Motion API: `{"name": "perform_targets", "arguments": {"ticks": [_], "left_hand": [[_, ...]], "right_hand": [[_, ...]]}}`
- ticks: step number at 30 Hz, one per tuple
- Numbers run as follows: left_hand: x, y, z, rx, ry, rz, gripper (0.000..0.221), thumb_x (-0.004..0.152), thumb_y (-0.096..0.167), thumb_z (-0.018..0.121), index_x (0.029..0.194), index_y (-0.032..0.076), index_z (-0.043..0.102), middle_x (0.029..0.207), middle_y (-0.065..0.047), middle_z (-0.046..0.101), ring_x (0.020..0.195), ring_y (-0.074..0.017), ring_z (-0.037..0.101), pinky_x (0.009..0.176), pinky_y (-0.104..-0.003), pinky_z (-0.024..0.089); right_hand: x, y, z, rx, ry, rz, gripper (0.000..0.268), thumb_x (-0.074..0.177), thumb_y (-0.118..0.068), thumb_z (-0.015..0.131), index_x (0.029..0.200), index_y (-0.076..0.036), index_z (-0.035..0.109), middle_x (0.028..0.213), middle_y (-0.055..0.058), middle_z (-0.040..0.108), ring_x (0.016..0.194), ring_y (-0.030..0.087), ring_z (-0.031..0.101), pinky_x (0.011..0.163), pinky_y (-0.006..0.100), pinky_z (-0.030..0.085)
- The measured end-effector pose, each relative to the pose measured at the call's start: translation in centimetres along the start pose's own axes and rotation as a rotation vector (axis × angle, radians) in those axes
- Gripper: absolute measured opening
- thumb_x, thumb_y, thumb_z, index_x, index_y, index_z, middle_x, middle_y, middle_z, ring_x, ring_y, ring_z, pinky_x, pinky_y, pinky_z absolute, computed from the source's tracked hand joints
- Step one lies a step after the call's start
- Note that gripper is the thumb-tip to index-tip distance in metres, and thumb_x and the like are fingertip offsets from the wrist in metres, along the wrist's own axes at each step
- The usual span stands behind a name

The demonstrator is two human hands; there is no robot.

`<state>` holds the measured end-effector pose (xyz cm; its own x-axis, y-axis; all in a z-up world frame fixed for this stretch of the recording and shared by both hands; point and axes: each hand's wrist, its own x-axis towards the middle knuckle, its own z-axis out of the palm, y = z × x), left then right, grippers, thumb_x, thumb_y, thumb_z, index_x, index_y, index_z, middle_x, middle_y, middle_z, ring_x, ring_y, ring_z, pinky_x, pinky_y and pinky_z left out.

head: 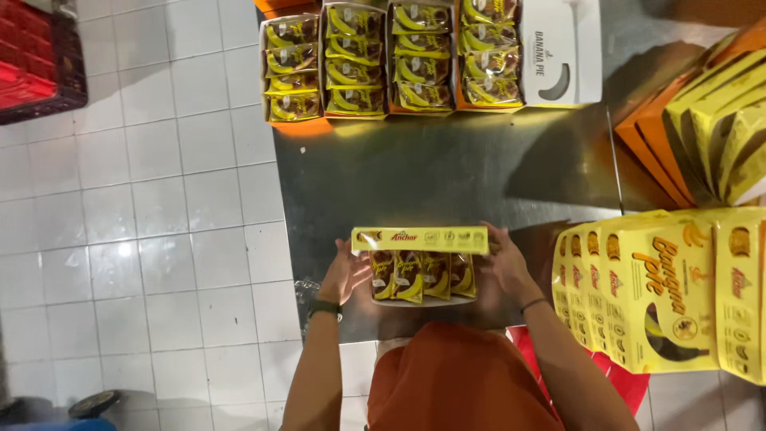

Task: The person organizes boxes of bakery items by hand, moving them between a workspace and stacks on the table.

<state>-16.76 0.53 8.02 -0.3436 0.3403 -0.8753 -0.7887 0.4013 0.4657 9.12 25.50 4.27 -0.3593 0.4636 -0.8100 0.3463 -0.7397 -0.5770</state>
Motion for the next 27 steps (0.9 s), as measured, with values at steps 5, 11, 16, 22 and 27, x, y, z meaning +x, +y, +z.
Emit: {"name": "perform_targets", "arguments": {"ticks": [5,11,16,22,27], "left_hand": [[-0.2,1.9,1.5,0.211,-0.193,0.031,0.108,0.088,0.093,0.024,0.164,0.016,0.025,0.158,-0.025,0.040,0.141,-0.0566,0.038,0.113,-0.068,0.034],[1.7,-3.0,1.2,0.158,-0.166,0.279,0.079,0.091,0.015,0.073,0.159,0.003,0.036,0.148,-0.032,0.046,0.131,-0.0418,0.054,0.108,-0.050,0.048],[1.6,-8.8,0.6,0.487,0.175,0.434,0.065,0.099,0.035,0.066,0.149,0.000,0.043,0.141,-0.031,0.044,0.129,-0.0487,0.053,0.111,-0.055,0.046],[-2.1,-11.2,3.1,0.646,0.070,0.549,0.045,0.111,0.044,0.032,0.128,0.005,0.047,0.112,-0.019,0.049,0.103,-0.0348,0.048,0.089,-0.048,0.042],[-0.6,-13.4,2.3,0.908,0.209,0.478,0.073,0.112,0.051,0.033,0.166,0.010,0.006,0.146,-0.029,0.029,0.136,-0.0527,0.035,0.107,-0.063,0.040]], "right_hand": [[1.5,-1.0,0.1,-0.009,-0.114,0.064,0.051,0.099,-0.058,0.059,0.123,-0.015,0.073,0.127,0.016,0.068,0.110,0.035,0.068,0.097,0.053,0.054],[-6.7,-3.5,3.1,-0.284,0.029,-0.317,0.077,0.073,0.003,0.073,0.145,-0.022,0.061,0.137,0.004,0.063,0.122,0.020,0.056,0.103,0.036,0.045],[-3.1,4.3,-1.4,-0.735,0.125,-0.341,0.076,0.095,-0.045,0.060,0.152,0.001,0.041,0.139,0.036,0.053,0.132,0.049,0.052,0.113,0.056,0.041],[-3.3,10.3,-1.6,-1.125,0.328,-0.661,0.066,0.107,-0.046,0.037,0.148,0.005,0.041,0.121,0.033,0.054,0.114,0.053,0.059,0.098,0.057,0.049],[-3.3,11.9,-1.2,-1.209,0.227,-0.535,0.088,0.102,-0.057,0.044,0.160,0.003,0.015,0.150,0.032,0.032,0.134,0.056,0.043,0.098,0.064,0.051]]}}
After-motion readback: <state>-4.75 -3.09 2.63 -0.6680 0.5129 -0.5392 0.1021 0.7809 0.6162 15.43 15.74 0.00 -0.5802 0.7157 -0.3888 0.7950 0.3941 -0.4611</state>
